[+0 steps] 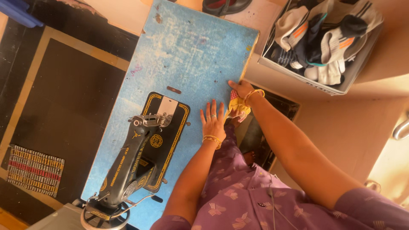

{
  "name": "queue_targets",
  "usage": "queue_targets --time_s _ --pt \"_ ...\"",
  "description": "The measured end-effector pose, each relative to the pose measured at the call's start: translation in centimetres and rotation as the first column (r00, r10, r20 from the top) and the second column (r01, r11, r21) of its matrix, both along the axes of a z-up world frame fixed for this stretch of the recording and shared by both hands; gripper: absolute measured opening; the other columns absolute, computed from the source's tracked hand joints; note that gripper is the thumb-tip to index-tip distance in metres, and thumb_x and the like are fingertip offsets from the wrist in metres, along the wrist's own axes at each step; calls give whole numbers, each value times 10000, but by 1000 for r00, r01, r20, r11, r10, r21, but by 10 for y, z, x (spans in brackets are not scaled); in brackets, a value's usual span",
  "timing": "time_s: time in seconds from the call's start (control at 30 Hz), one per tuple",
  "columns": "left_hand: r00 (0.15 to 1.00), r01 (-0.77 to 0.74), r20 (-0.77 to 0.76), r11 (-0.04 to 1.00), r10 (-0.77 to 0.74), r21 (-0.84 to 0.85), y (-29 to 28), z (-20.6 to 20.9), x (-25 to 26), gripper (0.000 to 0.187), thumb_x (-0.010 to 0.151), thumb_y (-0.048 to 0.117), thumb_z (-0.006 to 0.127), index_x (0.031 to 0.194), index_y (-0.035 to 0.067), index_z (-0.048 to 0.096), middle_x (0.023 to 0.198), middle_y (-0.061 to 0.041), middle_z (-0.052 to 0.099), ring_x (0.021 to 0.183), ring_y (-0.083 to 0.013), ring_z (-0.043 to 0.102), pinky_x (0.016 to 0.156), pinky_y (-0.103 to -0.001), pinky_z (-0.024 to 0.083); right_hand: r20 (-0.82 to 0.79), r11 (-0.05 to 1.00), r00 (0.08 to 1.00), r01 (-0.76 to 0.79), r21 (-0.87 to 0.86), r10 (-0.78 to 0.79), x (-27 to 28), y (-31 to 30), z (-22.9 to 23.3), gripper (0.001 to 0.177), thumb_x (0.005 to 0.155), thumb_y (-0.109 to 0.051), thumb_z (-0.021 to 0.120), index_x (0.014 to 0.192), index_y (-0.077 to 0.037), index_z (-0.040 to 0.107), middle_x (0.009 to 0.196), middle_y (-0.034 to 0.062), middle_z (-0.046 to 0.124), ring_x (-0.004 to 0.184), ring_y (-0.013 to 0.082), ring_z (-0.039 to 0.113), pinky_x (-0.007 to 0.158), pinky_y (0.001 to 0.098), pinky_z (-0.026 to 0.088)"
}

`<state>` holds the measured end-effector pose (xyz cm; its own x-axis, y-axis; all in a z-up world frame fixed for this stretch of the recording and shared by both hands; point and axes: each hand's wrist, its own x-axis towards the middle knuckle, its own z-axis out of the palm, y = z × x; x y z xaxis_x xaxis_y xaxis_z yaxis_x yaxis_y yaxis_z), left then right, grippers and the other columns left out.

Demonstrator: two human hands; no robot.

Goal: The person cleans a window grille and sill using a cloth, then wipes a nearby white cooler and a wall socket. They briefly pick up a broom and place it against the wall before returning to wipe the window area again.

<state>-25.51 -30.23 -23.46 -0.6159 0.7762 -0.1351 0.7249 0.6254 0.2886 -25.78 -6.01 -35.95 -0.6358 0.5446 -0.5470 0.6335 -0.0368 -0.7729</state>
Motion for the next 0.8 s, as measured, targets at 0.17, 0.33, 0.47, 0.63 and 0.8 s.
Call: queue_targets --time_s 0.17,0.33,0.47,0.63,0.8 --pt "1000 11 16 1000 -11 -2 -4 5 2 1044 682 68 760 1585 139 240 1664 -174 173 1542 -400 154 1223 -623 84 -26 990 994 101 -100 -104 10 -9 -1 732 838 -578 749 1116 92 658 1041 203 712 927 255 665 778 411 555" --pt "999 47 -3 999 -47 -4 -9 0 21 1026 697 52 740 1590 139 242 1660 -177 174 1534 -403 145 1207 -623 81 46 986 996 82 -144 -76 27 -15 12 748 848 -598 707 1167 76 644 1070 199 725 950 262 707 805 401 568" --pt "998 60 -3 998 -61 -28 -13 0 18 1012 701 46 724 1589 143 248 1660 -170 178 1535 -397 141 1209 -620 77 141 998 990 -2 -57 10 31 -15 13 770 876 -629 683 1155 88 664 1040 207 728 945 264 717 820 392 562" --pt "997 74 7 996 -74 -53 -12 2 21 993 701 48 726 1571 146 258 1656 -166 185 1536 -390 146 1217 -619 74 80 993 995 75 -89 -67 36 -19 5 767 843 -615 706 1136 93 667 1026 198 732 946 274 718 814 403 568" --pt "996 84 -15 996 -85 -44 -14 2 23 1008 693 49 731 1575 129 249 1649 -172 187 1533 -398 146 1212 -629 76 94 993 993 78 -87 -70 35 -22 5 763 844 -625 698 1141 77 658 1040 203 729 954 280 724 814 403 571"
